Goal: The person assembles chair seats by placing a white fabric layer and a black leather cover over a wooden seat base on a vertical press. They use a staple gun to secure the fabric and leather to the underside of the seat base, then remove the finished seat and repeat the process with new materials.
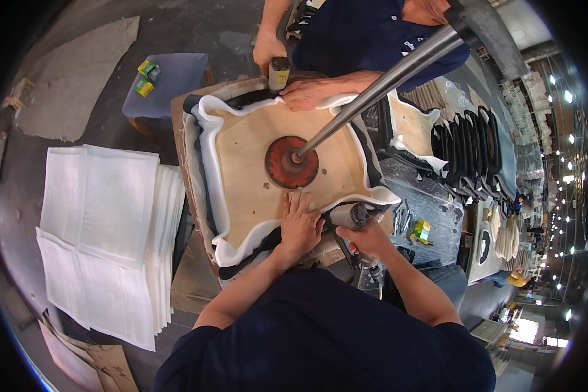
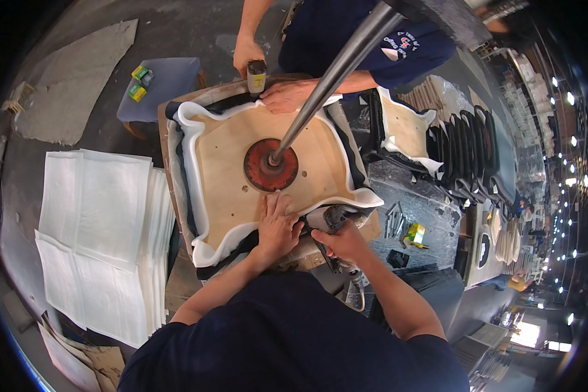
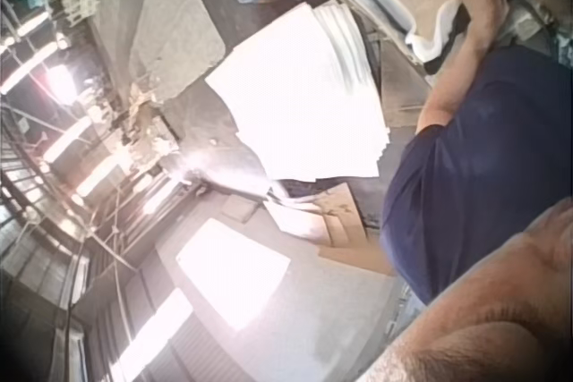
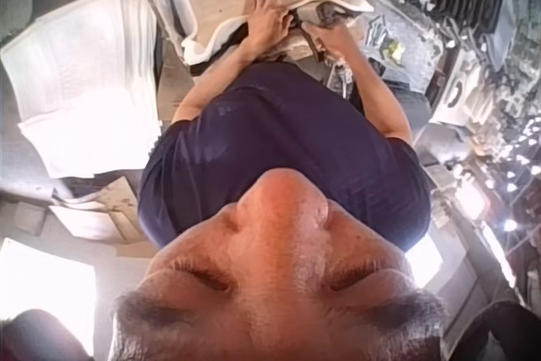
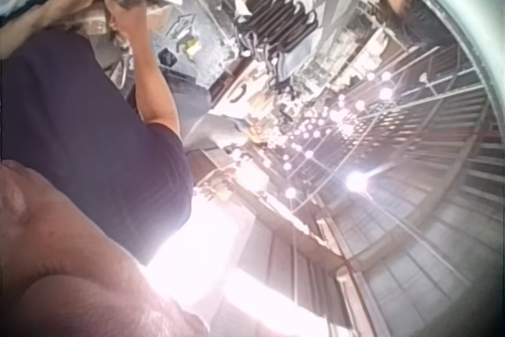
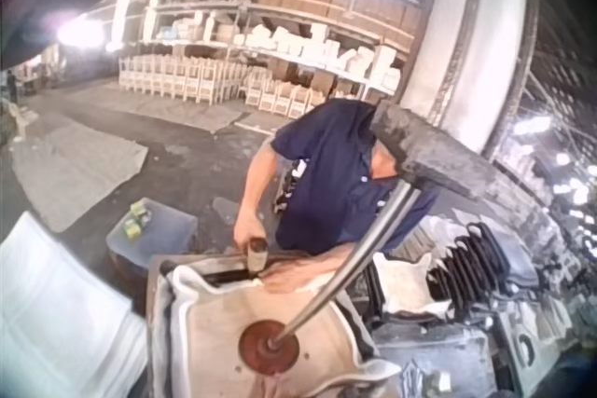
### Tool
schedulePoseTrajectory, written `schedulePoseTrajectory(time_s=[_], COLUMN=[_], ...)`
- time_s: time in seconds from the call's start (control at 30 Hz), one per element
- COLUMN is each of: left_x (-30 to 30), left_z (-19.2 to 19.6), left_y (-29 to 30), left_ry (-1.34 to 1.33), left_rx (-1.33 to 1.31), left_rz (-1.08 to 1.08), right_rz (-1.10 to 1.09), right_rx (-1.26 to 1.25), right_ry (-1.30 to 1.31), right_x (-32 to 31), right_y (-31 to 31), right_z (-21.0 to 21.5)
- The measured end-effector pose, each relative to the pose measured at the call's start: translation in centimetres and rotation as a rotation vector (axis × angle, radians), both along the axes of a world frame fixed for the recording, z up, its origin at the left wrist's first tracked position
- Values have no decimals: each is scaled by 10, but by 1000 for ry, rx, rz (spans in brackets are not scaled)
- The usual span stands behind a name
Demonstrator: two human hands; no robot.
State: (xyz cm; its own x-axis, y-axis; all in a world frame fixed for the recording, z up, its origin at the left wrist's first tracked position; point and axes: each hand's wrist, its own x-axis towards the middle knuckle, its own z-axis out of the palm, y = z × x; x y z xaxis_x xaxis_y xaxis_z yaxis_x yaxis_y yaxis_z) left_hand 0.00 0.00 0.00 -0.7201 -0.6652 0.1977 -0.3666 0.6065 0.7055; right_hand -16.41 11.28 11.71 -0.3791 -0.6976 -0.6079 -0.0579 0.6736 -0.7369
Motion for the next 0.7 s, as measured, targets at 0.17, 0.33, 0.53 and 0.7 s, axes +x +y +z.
schedulePoseTrajectory(time_s=[0.17,0.33,0.53,0.7], left_x=[-5,13,30,26], left_z=[10,21,21,12], left_y=[-1,-15,-15,-13], left_ry=[-17,-58,-81,-34], left_rx=[-5,-18,-4,-15], left_rz=[7,-41,-27,6], right_rz=[45,-55,-88,-43], right_rx=[142,30,7,0], right_ry=[140,58,-31,-41], right_x=[0,5,10,22], right_y=[-12,-10,5,-5], right_z=[-1,0,0,2])
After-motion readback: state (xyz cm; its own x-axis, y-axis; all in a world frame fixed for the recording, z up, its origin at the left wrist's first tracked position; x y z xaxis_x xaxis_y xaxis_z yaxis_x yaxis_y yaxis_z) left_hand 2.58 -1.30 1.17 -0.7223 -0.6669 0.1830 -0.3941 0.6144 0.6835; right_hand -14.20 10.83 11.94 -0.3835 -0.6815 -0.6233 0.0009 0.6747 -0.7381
